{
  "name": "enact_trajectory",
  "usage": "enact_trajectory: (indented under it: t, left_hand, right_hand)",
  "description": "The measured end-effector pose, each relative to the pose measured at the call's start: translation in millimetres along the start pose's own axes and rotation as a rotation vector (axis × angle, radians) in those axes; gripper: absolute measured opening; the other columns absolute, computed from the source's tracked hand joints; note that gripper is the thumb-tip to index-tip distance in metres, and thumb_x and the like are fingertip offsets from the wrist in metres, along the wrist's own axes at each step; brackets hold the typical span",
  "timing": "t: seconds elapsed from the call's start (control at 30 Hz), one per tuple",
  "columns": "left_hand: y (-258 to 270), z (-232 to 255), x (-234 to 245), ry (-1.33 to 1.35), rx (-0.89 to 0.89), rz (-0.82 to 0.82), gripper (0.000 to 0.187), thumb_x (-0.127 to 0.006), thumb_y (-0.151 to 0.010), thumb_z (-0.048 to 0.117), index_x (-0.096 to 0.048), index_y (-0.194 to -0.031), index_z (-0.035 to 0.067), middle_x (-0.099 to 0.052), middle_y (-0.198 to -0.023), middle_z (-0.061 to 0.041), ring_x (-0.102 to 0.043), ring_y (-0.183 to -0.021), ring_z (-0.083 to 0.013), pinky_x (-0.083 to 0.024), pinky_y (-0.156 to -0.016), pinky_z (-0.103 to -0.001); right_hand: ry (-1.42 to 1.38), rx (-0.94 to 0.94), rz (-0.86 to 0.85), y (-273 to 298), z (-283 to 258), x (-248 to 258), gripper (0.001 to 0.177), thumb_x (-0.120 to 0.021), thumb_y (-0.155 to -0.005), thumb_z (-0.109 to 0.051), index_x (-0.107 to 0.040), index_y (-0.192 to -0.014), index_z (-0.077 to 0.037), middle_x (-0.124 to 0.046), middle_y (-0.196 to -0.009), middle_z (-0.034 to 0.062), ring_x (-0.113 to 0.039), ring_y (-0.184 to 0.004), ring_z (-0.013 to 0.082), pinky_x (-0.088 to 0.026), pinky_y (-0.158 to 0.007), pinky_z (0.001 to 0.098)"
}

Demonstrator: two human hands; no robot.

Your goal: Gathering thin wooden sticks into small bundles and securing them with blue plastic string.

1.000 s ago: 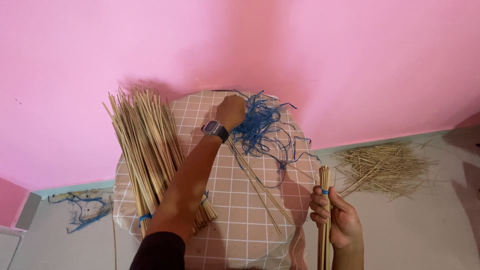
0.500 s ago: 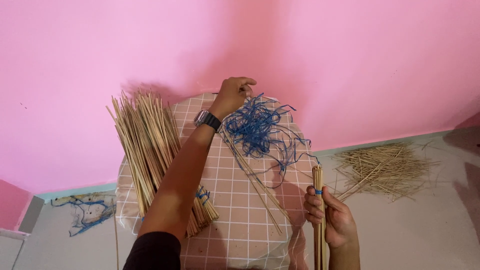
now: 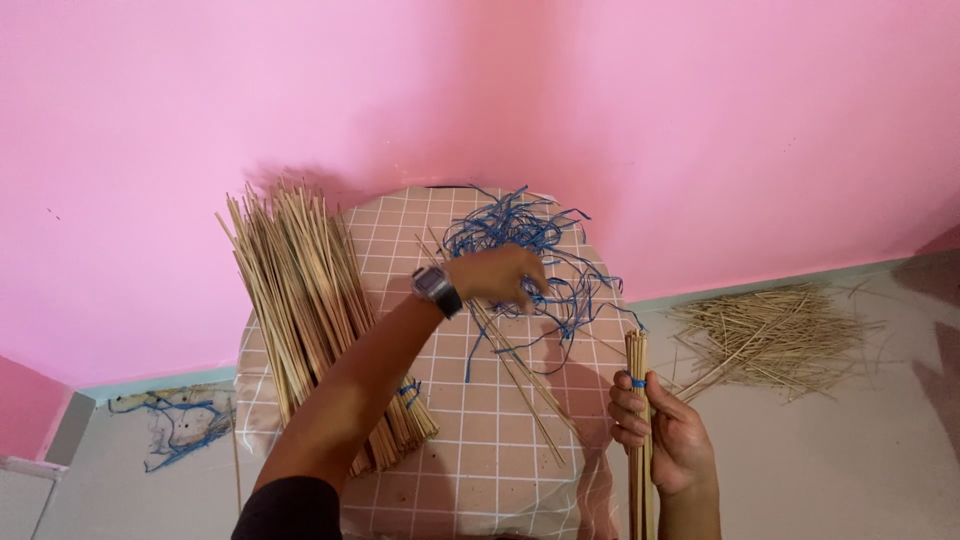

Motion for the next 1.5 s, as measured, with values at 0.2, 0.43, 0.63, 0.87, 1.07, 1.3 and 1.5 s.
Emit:
enact_trajectory:
  t: [0.2, 0.43, 0.63, 0.87, 1.07, 1.3, 1.5]
  left_hand:
    - [-17, -11, -20, -0.124, 0.021, 0.12, 0.014, -0.07, -0.086, 0.005, -0.076, -0.075, 0.01, -0.067, -0.102, -0.003, -0.068, -0.086, -0.0191, -0.059, -0.078, -0.034]
    - [24, -16, 135, 0.337, -0.125, 0.968, 0.019, -0.068, -0.09, 0.0, -0.081, -0.09, 0.014, -0.082, -0.086, -0.001, -0.054, -0.052, -0.004, -0.043, -0.046, -0.018]
    - [13, -16, 15, -0.009, 0.02, 0.174, 0.021, -0.083, -0.081, 0.03, -0.075, -0.097, 0.017, -0.065, -0.112, -0.002, -0.06, -0.107, -0.0228, -0.048, -0.096, -0.046]
    - [-12, -51, 8, 0.003, 0.007, 0.38, 0.01, -0.068, -0.088, 0.009, -0.066, -0.078, 0.011, -0.065, -0.094, -0.004, -0.061, -0.075, -0.0202, -0.055, -0.075, -0.035]
    - [3, -1, 18, 0.043, 0.028, 0.195, 0.019, -0.084, -0.077, 0.011, -0.078, -0.094, 0.017, -0.07, -0.11, 0.0, -0.064, -0.088, -0.0178, -0.054, -0.078, -0.036]
    - [-34, -42, -52, -0.334, -0.215, 0.294, 0.009, -0.077, -0.075, 0.002, -0.072, -0.069, 0.006, -0.065, -0.092, -0.004, -0.061, -0.068, -0.02, -0.054, -0.055, -0.031]
    - [-30, -61, 78, 0.131, -0.176, 0.938, 0.008, -0.061, -0.082, 0.001, -0.068, -0.077, 0.001, -0.064, -0.069, -0.008, -0.053, -0.058, -0.0211, -0.048, -0.059, -0.035]
  right_hand:
    - [0.012, -0.011, 0.004, -4, 6, -8, 0.029, -0.039, -0.111, -0.03, -0.051, -0.113, -0.003, -0.052, -0.08, 0.0008, -0.045, -0.06, 0.008, -0.04, -0.051, 0.0243]
    - [0.02, -0.007, -0.008, -3, 8, -17, 0.029, -0.039, -0.111, -0.028, -0.051, -0.114, -0.002, -0.052, -0.081, 0.001, -0.046, -0.061, 0.0081, -0.042, -0.052, 0.024]
    - [-0.005, -0.046, -0.024, -3, 12, -20, 0.029, -0.04, -0.111, -0.03, -0.051, -0.113, -0.003, -0.052, -0.081, 0.0011, -0.046, -0.061, 0.0084, -0.039, -0.052, 0.0246]
    - [0.011, -0.046, -0.024, -4, 18, -27, 0.03, -0.04, -0.111, -0.03, -0.052, -0.112, -0.003, -0.052, -0.08, 0.0006, -0.046, -0.06, 0.0077, -0.04, -0.052, 0.024]
    - [0.005, -0.013, -0.027, 0, 16, -26, 0.031, -0.039, -0.111, -0.028, -0.053, -0.113, 0.0, -0.052, -0.081, 0.0021, -0.046, -0.06, 0.0088, -0.04, -0.051, 0.0247]
    - [-0.024, -0.032, -0.055, 1, 16, -29, 0.029, -0.04, -0.111, -0.027, -0.052, -0.112, -0.001, -0.052, -0.081, 0.0019, -0.046, -0.062, 0.0089, -0.039, -0.052, 0.0242]
    - [-0.027, -0.026, -0.039, 3, 18, -28, 0.03, -0.04, -0.111, -0.027, -0.052, -0.114, 0.0, -0.051, -0.08, 0.0018, -0.046, -0.06, 0.008, -0.04, -0.051, 0.023]
Point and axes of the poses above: each hand's wrist, its own y-axis away from the middle knuckle, its own x-axis out of the back of the hand, z = x × y, the point moved 10 cm from there along -y, towards the middle knuckle
